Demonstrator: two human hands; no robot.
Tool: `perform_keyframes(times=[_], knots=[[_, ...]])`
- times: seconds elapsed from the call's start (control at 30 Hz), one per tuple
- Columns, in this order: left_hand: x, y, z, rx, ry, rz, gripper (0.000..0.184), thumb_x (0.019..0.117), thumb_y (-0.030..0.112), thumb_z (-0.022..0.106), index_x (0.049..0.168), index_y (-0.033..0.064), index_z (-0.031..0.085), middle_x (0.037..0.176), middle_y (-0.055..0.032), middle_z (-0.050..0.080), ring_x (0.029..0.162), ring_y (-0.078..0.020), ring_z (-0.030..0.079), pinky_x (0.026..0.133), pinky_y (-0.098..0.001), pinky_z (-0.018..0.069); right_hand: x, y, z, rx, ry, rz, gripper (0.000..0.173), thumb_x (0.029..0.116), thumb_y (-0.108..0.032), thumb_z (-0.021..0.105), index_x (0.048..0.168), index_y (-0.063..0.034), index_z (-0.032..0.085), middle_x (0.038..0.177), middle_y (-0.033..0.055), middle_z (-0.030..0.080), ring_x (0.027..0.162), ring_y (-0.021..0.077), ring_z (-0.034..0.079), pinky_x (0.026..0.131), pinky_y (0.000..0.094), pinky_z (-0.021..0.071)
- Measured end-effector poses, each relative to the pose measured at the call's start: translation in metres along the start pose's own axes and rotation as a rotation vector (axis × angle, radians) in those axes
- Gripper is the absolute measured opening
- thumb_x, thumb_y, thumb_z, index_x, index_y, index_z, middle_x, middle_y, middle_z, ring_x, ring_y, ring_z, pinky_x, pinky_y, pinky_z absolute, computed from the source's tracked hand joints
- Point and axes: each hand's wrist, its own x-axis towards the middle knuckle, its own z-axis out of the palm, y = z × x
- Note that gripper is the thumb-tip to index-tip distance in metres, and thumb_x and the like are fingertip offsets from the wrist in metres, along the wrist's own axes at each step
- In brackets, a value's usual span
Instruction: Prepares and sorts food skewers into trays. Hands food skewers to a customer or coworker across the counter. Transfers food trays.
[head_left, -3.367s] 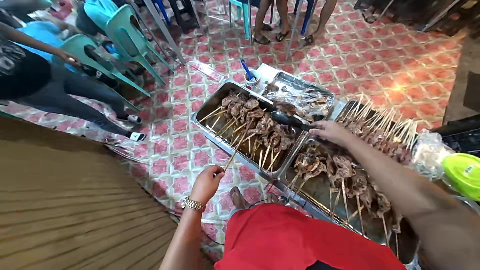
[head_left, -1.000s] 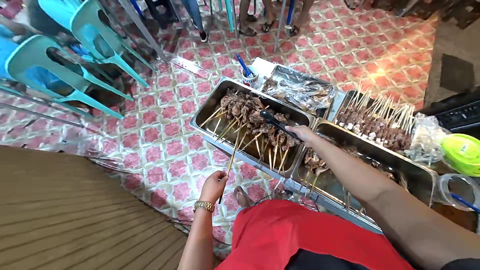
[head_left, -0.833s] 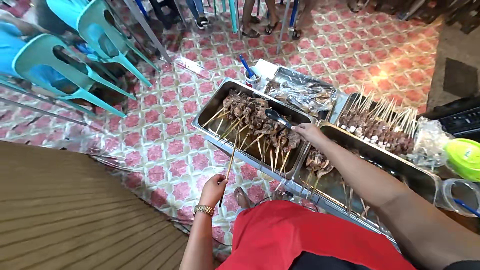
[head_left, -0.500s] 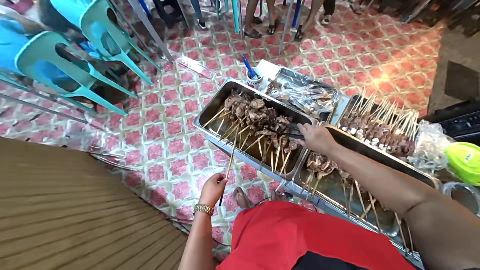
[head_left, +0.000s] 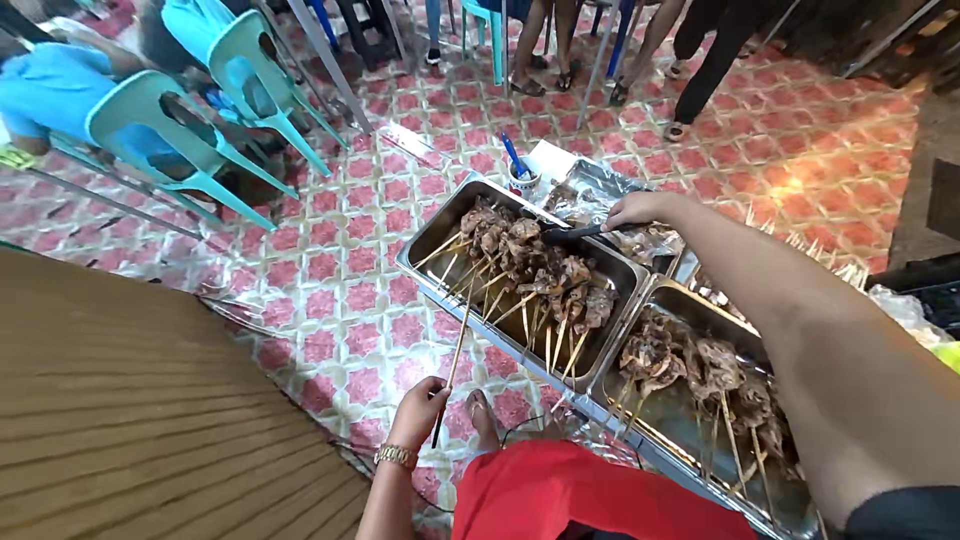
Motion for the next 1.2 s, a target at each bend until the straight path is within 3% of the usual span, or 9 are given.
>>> perform_keyframes(times=[0.07,0.23,0.43,0.57,0.6,0.77,0.97,1.1,1.2], knots=[[-0.004,-0.004,-0.001,-0.017,0.010,-0.010,0.019,0.1025,0.013,0.059,0.114,-0.0011,0.066,0.095,-0.0109,0.067,0.080,-0.0175,0.063,0.080,-0.0394,0.0527,-0.014,-0.004,-0.010,0.019,-0.021,-0.026,0.039,0.1056,-0.036,0.057,0.108,0.0007,0.071,0.091,0.0179,0.066,0.075,0.0263,0.059,0.073,0.0479,0.0488],[-0.004,-0.003,0.000,-0.036,0.013,-0.042,0.019,0.1026,0.013,0.060,0.114,-0.0006,0.066,0.095,-0.0110,0.067,0.080,-0.0171,0.062,0.080,-0.0389,0.0521,0.005,-0.008,-0.014,-0.044,-0.068,0.016,0.045,0.1041,-0.039,0.060,0.113,0.0039,0.070,0.100,0.0239,0.068,0.088,0.0341,0.064,0.085,0.0550,0.0501],[0.003,0.010,0.006,-0.031,-0.010,-0.048,0.019,0.1029,0.014,0.060,0.114,0.0010,0.066,0.096,-0.0097,0.067,0.081,-0.0165,0.062,0.081,-0.0389,0.0522,0.009,0.008,-0.034,0.118,-0.112,0.058,0.034,0.1037,-0.034,0.057,0.093,-0.0049,0.072,0.065,0.0039,0.059,0.048,0.0082,0.044,0.046,0.0264,0.0361],[0.012,0.034,0.014,0.067,-0.055,-0.044,0.024,0.1041,0.017,0.058,0.120,0.0000,0.066,0.108,-0.0146,0.068,0.091,-0.0219,0.065,0.088,-0.0433,0.0524,0.018,-0.006,-0.039,0.003,-0.108,-0.002,0.040,0.1037,-0.036,0.061,0.108,0.0021,0.071,0.093,0.0194,0.067,0.079,0.0274,0.059,0.077,0.0506,0.0488],[0.016,0.044,0.016,0.125,-0.069,-0.038,0.026,0.1045,0.018,0.057,0.122,0.0004,0.066,0.113,-0.0161,0.068,0.098,-0.0248,0.066,0.092,-0.0459,0.0520,0.027,-0.010,-0.036,-0.041,-0.117,-0.020,0.041,0.1032,-0.038,0.061,0.108,0.0016,0.072,0.093,0.0193,0.067,0.080,0.0278,0.060,0.078,0.0510,0.0490],[0.030,0.085,0.023,0.337,-0.048,-0.030,0.029,0.1060,0.018,0.052,0.126,0.0009,0.065,0.130,-0.0195,0.063,0.123,-0.0321,0.061,0.107,-0.0511,0.0456,0.048,-0.021,-0.040,-0.088,-0.187,-0.032,0.038,0.1029,-0.036,0.061,0.101,0.0013,0.070,0.083,0.0145,0.063,0.069,0.0216,0.055,0.066,0.0432,0.0470],[0.039,0.092,0.024,0.400,-0.034,-0.041,0.029,0.1057,0.016,0.051,0.126,0.0011,0.064,0.133,-0.0191,0.061,0.125,-0.0321,0.060,0.107,-0.0505,0.0459,0.032,-0.050,-0.051,-0.086,-0.253,0.041,0.037,0.1050,-0.033,0.058,0.106,0.0026,0.069,0.084,0.0140,0.063,0.068,0.0195,0.052,0.067,0.0407,0.0453],[0.043,0.093,0.026,0.437,-0.026,-0.068,0.029,0.1051,0.015,0.051,0.126,0.0015,0.064,0.134,-0.0190,0.061,0.125,-0.0334,0.060,0.106,-0.0523,0.0470,0.048,-0.055,-0.033,0.006,-0.300,0.058,0.032,0.1039,-0.031,0.058,0.097,-0.0025,0.069,0.067,0.0041,0.057,0.049,0.0077,0.043,0.048,0.0240,0.0353],[0.043,0.087,0.026,0.445,-0.037,-0.072,0.028,0.1051,0.015,0.051,0.126,0.0017,0.064,0.133,-0.0189,0.061,0.125,-0.0333,0.060,0.105,-0.0527,0.0470,0.056,-0.058,-0.030,0.057,-0.350,0.105,0.029,0.1029,-0.029,0.059,0.095,-0.0036,0.069,0.066,0.0038,0.057,0.047,0.0071,0.042,0.046,0.0228,0.0343]])
